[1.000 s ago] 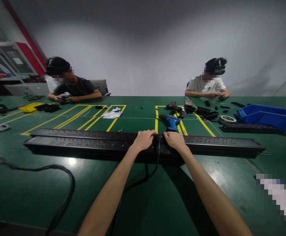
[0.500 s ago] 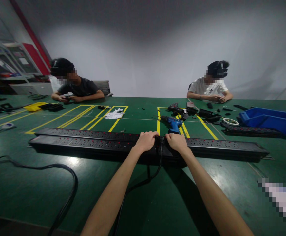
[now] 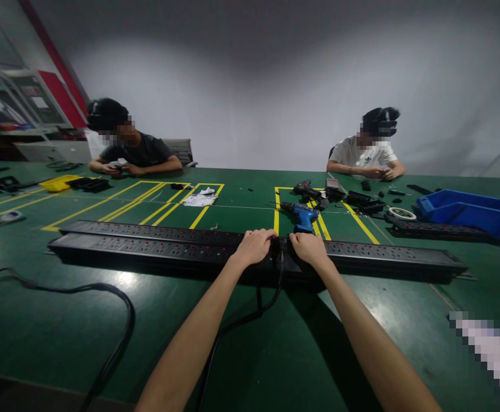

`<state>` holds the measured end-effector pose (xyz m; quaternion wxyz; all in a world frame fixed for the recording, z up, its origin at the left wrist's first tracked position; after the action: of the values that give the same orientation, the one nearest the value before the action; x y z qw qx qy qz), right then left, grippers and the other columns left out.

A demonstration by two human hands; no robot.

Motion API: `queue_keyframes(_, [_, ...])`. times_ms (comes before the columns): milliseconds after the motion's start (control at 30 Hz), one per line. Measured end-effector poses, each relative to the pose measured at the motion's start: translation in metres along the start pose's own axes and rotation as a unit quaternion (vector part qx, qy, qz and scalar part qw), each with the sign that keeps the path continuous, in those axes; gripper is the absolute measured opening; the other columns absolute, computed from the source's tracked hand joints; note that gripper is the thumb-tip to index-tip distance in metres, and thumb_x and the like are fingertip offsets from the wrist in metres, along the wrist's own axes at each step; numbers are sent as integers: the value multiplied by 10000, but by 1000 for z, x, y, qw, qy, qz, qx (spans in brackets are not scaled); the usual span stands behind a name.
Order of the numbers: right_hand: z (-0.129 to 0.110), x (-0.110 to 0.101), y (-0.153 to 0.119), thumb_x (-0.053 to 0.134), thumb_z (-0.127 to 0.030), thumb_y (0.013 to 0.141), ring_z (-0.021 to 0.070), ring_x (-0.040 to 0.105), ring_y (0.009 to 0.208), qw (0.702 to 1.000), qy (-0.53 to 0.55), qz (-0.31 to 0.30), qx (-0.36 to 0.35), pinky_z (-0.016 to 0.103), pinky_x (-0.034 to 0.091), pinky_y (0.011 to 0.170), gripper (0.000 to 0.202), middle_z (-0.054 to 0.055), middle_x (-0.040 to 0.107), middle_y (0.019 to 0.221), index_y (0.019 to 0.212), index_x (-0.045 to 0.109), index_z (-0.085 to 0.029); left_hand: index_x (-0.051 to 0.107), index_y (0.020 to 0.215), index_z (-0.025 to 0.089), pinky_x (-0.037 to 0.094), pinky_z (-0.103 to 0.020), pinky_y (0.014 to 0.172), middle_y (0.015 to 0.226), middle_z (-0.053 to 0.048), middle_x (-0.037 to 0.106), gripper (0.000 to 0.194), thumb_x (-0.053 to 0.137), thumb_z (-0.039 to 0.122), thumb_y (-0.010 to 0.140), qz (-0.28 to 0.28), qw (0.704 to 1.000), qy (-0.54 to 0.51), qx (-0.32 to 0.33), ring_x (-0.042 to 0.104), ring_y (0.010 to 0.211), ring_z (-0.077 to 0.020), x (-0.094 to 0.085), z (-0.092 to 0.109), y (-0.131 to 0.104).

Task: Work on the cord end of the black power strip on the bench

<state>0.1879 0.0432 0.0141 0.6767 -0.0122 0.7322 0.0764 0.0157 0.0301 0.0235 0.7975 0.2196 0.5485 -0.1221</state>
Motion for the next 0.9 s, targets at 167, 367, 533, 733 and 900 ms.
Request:
queue_keyframes(167, [-1,-1,-2,204,-435,1015,293,658,992,1000,-7,9,-3,405,369,911,580,144,728,1003,952,717,-171,607,1228,310,412,-427,991,1173,-29,686,357,348,261,988,-1,1000,10,-5,615,1103,-242,2,-2,1])
queue_keyframes(367, [0,0,-2,199,-436,1017,286,650,1017,1000,-1,-3,3,407,347,949,591,156,723,1029,983,723,-167,614,1224,312,424,-420,990,1167,-22,692,354,355,265,987,9,1000,20,-9,624,1092,-234,3,-1,2])
queue_keyframes(533, [3,3,0,213,-437,1014,292,652,994,1000,5,15,-4,413,354,922,578,152,726,1006,949,719,-165,620,1220,314,432,-405,986,1168,-22,697,352,365,260,984,9,999,31,-11,630,1086,-230,4,0,2])
queue_keyframes(733, [5,7,3,233,-441,1011,292,656,945,999,7,31,-12,412,366,874,561,146,728,956,892,711,-171,631,1211,312,435,-409,984,1171,-20,703,361,353,270,984,7,999,37,-11,637,1083,-237,3,1,3])
queue_keyframes(900, [6,6,4,281,-419,1007,277,639,930,998,23,55,-18,401,369,854,497,139,714,978,886,703,-186,631,1208,319,444,-416,975,1156,-21,708,359,351,282,985,5,999,40,-15,641,1080,-239,3,0,4])
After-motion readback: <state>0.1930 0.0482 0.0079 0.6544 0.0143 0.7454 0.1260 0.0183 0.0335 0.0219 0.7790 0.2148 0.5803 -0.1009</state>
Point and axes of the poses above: each hand's wrist, its own y-axis towards the middle knuckle, its own x-axis out of the palm, z = x × y, the point moved 5 cm from there along y, towards the middle knuckle
